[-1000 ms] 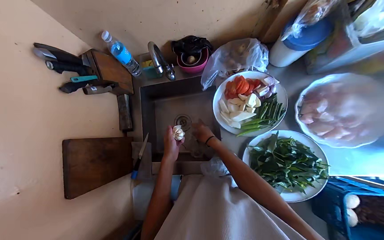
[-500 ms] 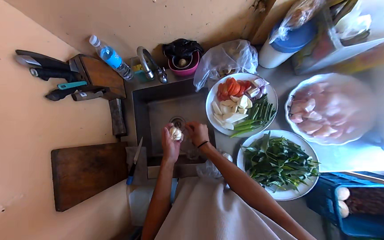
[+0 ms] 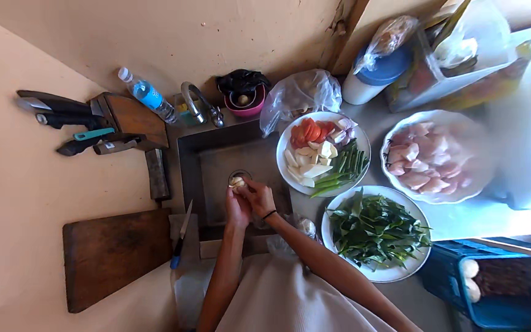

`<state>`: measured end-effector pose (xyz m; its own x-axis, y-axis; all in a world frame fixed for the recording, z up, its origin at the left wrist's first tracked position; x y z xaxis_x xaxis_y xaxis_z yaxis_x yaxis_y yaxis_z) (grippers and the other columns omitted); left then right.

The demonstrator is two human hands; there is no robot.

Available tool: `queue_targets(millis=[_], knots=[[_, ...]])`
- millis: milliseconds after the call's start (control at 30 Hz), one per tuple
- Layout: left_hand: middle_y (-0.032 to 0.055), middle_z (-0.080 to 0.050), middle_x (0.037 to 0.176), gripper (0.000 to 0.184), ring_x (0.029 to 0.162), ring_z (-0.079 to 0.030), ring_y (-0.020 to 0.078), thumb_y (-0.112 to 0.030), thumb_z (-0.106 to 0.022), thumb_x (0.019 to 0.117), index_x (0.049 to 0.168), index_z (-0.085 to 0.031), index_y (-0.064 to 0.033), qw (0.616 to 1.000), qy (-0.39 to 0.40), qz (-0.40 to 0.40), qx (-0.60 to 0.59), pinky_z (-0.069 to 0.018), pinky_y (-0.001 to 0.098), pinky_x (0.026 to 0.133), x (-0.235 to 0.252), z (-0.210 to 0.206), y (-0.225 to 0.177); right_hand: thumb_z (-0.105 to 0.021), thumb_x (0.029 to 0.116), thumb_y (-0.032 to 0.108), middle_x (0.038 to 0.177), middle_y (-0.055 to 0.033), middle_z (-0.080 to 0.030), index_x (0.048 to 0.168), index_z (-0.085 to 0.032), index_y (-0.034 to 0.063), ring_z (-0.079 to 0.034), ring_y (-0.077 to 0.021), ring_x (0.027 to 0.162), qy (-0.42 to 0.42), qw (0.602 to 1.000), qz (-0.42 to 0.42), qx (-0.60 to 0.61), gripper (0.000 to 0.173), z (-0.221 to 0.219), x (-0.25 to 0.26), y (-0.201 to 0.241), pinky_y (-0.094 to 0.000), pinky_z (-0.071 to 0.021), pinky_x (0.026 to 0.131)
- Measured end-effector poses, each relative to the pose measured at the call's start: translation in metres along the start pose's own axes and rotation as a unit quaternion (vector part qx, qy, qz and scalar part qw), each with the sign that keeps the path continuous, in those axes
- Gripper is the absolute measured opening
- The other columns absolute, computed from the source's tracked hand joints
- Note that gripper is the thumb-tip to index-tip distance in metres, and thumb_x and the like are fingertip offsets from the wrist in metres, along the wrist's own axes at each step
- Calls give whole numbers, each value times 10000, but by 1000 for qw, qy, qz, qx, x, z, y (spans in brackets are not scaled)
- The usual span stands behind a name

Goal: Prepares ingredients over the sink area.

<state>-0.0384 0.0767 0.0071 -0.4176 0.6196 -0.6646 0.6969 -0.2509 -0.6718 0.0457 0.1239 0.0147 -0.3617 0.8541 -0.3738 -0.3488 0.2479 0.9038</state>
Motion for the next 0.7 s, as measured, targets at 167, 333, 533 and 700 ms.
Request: queue_targets(millis=[167,333,533,700], knots=[[100,-594,963,434,827,-613,206,-406,-230,1099,1190,-506,-84,995,-62,59,53,-539,360,740,-4,13,-10,-789,920,239,1048,-125,-777,1220,-762,93,-738,-256,974,79,996,28,-13,335,8,2,9,-494,-557,954],[-1,-495,600,491,489,-497,95,-489,-313,1086,808,-518,-140,992,-41,121,20,-454,216,476,-5,26,-2,-826,884,180,905,-111,-768,979,-801,50,-721,-224,830,106,992,67,-28,163,10,-1,27,-459,-577,836],[-33,-525,616,581,439,-443,48,-482,-135,1103,911,-571,-150,990,118,79,-26,-390,170,425,-9,32,-13,-680,998,166,977,-186,-745,1139,-732,12,-724,-330,860,38,997,-6,-66,215,13,11,-2,-543,-578,836],[-12,-521,622,611,458,-473,56,-484,-158,1107,1000,-595,-70,992,57,110,-30,-426,166,451,-9,43,-10,-686,944,66,1611,-284,-324,1502,-485,23,-450,-510,1384,122,973,-64,-187,595,-2,14,-25,-624,-436,1100]])
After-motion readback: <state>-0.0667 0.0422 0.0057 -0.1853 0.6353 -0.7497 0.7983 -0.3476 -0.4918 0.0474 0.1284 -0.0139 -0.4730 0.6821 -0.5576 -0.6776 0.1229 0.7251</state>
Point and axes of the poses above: each hand's wrist, its own x-axis towards the middle knuckle, its own z-axis out of the back of the hand, y = z × x, the point moved 7 cm from there along x, towards the middle knuckle
